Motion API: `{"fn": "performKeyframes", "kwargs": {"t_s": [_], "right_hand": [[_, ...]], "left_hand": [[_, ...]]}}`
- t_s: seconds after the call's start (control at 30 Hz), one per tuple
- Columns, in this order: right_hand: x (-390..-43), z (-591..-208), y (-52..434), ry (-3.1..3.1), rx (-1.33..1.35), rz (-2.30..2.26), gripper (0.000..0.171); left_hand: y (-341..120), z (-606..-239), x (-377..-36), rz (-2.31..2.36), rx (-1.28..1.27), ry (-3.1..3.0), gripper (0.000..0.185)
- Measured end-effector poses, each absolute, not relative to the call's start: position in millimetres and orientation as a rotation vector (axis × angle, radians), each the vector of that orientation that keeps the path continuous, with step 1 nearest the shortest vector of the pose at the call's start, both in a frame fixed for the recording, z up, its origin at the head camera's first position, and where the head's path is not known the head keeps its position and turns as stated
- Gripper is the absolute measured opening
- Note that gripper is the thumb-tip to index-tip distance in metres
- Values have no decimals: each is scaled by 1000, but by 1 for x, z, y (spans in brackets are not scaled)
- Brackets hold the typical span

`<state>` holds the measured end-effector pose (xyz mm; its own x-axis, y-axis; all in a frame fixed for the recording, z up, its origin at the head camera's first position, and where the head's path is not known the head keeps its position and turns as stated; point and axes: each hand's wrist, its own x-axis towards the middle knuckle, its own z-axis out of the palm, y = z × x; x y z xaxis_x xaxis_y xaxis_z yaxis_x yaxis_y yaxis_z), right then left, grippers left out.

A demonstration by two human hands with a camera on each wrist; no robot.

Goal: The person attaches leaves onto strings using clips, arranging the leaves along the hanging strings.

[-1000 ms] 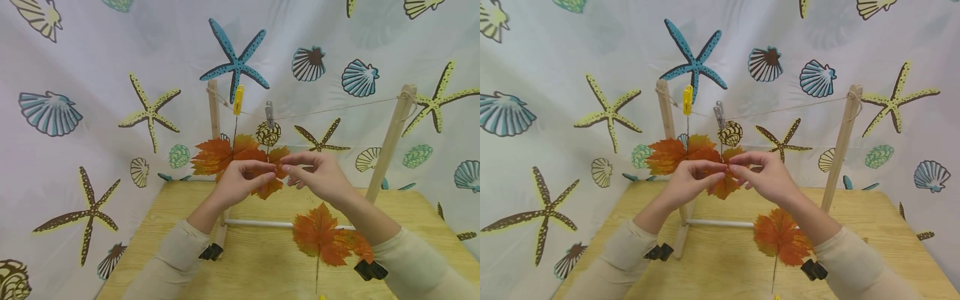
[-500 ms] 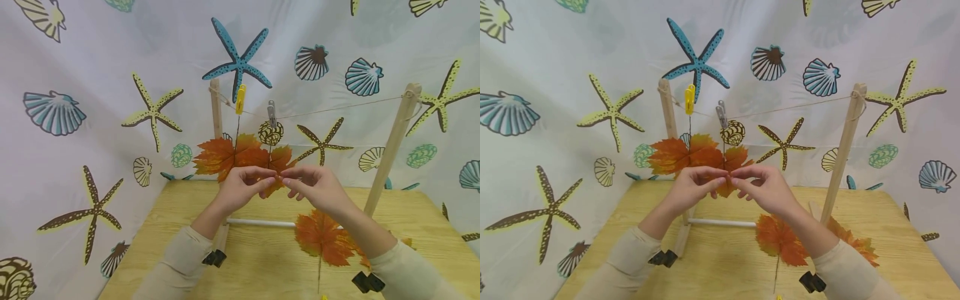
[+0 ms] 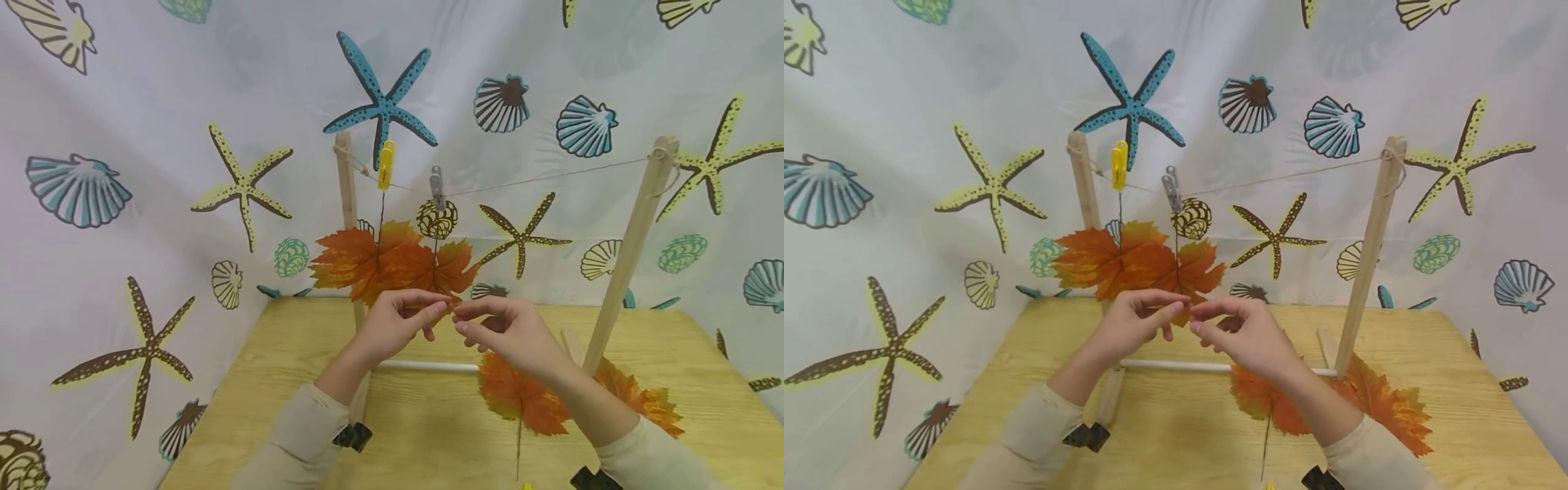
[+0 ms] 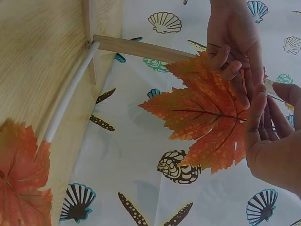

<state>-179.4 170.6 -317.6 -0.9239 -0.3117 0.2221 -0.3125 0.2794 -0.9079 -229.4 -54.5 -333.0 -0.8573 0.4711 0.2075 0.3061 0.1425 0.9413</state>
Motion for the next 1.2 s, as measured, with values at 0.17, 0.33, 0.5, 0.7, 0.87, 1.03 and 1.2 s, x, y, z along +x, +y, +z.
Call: {"fn": "performKeyframes", "kwargs": {"t_s": [0.17,0.33,0.5,0.7,0.87,1.03,1.2], "right_hand": [[-177,-325,169,-2501,636,1824,26],[-177,-331,167,-2485,676,1826,27],[-171,-340,170,-2480,687,1853,26],[-159,-352,174,-2499,669,1860,25],[-154,-357,170,-2476,629,1893,24],[-151,-365,170,-2451,638,1939,26],[-148,-372,170,-2461,660,1981,26]], "left_hand": [[-56,-341,-229,1818,772,2272,25],[-57,-350,-229,1846,787,2265,24],[-55,-357,-229,1875,813,2222,26],[-58,-365,-226,1851,787,2190,28],[-64,-369,-224,1829,814,2188,25],[-64,-374,-223,1812,805,2188,26],[-61,-375,-221,1800,806,2216,27]]}}
